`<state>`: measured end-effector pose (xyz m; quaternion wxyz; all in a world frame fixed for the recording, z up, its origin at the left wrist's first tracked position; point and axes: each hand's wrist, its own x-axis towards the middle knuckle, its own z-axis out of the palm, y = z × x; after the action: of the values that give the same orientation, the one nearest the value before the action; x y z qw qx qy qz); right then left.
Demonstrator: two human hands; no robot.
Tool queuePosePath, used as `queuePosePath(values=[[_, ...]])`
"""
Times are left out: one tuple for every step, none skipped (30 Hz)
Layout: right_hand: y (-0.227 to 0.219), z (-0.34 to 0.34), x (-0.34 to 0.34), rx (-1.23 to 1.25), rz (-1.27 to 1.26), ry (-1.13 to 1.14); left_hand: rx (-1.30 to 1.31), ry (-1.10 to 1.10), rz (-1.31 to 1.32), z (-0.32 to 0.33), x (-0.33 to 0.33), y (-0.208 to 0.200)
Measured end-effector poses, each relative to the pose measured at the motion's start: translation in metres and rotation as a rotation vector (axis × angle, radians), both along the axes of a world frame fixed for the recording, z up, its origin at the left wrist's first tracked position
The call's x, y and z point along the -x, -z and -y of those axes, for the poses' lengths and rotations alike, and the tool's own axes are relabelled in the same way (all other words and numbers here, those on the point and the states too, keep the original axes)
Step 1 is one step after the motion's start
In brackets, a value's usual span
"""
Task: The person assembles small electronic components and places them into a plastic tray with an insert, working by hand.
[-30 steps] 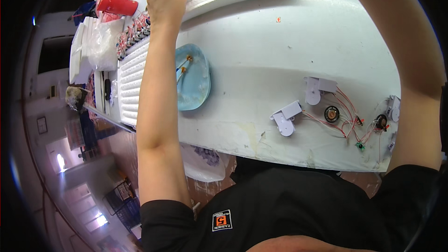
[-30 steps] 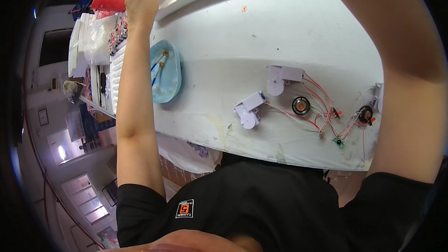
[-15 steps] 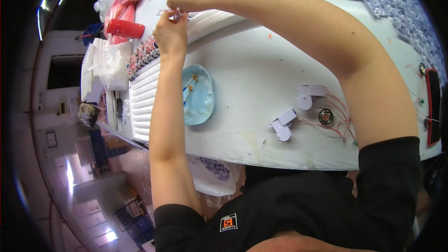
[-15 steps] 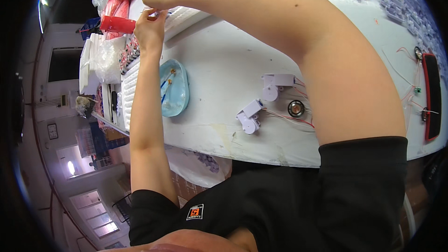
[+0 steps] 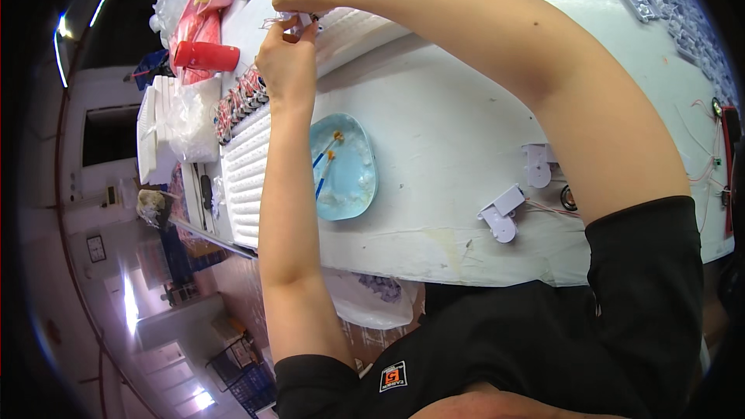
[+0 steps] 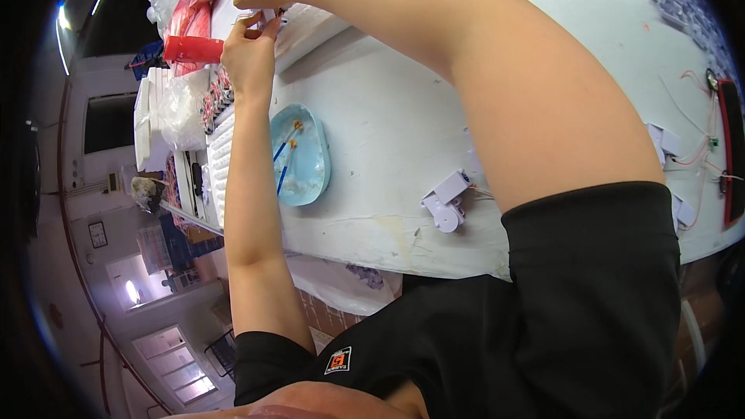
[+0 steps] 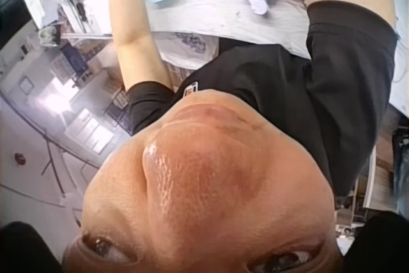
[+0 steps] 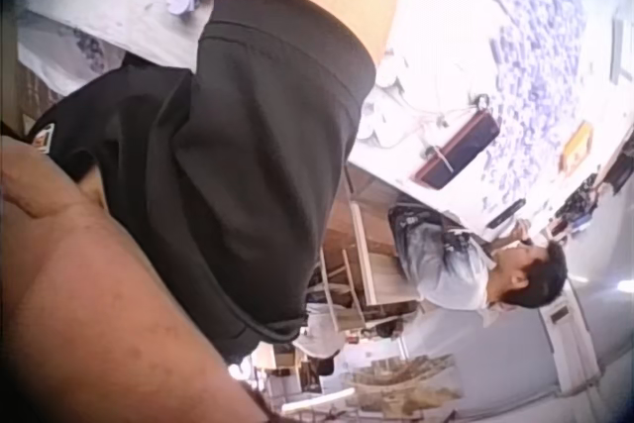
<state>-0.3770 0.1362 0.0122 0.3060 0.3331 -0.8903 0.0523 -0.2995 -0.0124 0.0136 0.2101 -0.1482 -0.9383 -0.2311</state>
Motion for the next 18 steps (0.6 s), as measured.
queuePosePath(values=[[0.000, 0.004, 0.007, 0.001, -0.001, -0.003, 0.010, 0.021, 0.002, 0.001, 0.001, -0.002], [0.002, 0.005, 0.016, -0.019, -0.010, 0.003, 0.016, 0.048, 0.008, -0.003, 0.003, -0.002], [0.005, 0.004, 0.024, -0.039, -0.019, 0.008, 0.013, 0.051, 0.010, -0.007, 0.004, -0.002], [0.001, 0.006, 0.023, -0.098, -0.013, 0.009, 0.069, 0.060, 0.000, -0.004, 0.006, -0.006], [-0.006, 0.011, 0.023, -0.095, -0.014, -0.002, 0.127, 0.069, -0.010, -0.001, 0.007, -0.010], [-0.014, 0.017, 0.023, -0.096, 0.001, -0.028, 0.147, 0.072, -0.010, 0.003, 0.012, -0.016], [-0.022, 0.023, 0.023, -0.099, 0.012, -0.055, 0.149, 0.057, -0.014, 0.009, 0.017, -0.022], [-0.012, 0.012, 0.012, -0.106, 0.036, -0.058, 0.183, 0.071, 0.014, 0.009, 0.029, -0.013], [-0.014, 0.010, -0.002, -0.105, 0.067, -0.067, 0.216, 0.084, 0.041, 0.010, 0.040, -0.003], [-0.018, 0.003, -0.006, -0.105, 0.078, -0.067, 0.209, 0.099, 0.044, 0.006, 0.043, -0.006], [-0.022, -0.005, -0.010, -0.106, 0.090, -0.066, 0.201, 0.104, 0.048, 0.003, 0.048, -0.008], [-0.026, -0.012, -0.015, -0.108, 0.102, -0.065, 0.235, 0.107, 0.037, -0.001, 0.052, -0.009], [-0.029, -0.013, -0.021, -0.103, 0.110, -0.077, 0.279, 0.096, 0.025, 0.001, 0.053, -0.011], [-0.032, -0.015, -0.027, -0.099, 0.119, -0.087, 0.307, 0.042, 0.063, 0.002, 0.053, -0.014], [-0.037, -0.018, -0.034, -0.098, 0.128, -0.094, 0.301, 0.040, 0.067, 0.002, 0.055, -0.014], [-0.041, -0.021, -0.042, -0.096, 0.132, -0.111, 0.318, 0.071, 0.049, 0.005, 0.057, -0.015], [-0.046, -0.025, -0.052, -0.095, 0.137, -0.125, 0.334, 0.104, 0.030, 0.006, 0.058, -0.017], [-0.053, -0.030, -0.062, -0.095, 0.141, -0.136, 0.310, 0.128, 0.030, 0.006, 0.058, -0.016]])
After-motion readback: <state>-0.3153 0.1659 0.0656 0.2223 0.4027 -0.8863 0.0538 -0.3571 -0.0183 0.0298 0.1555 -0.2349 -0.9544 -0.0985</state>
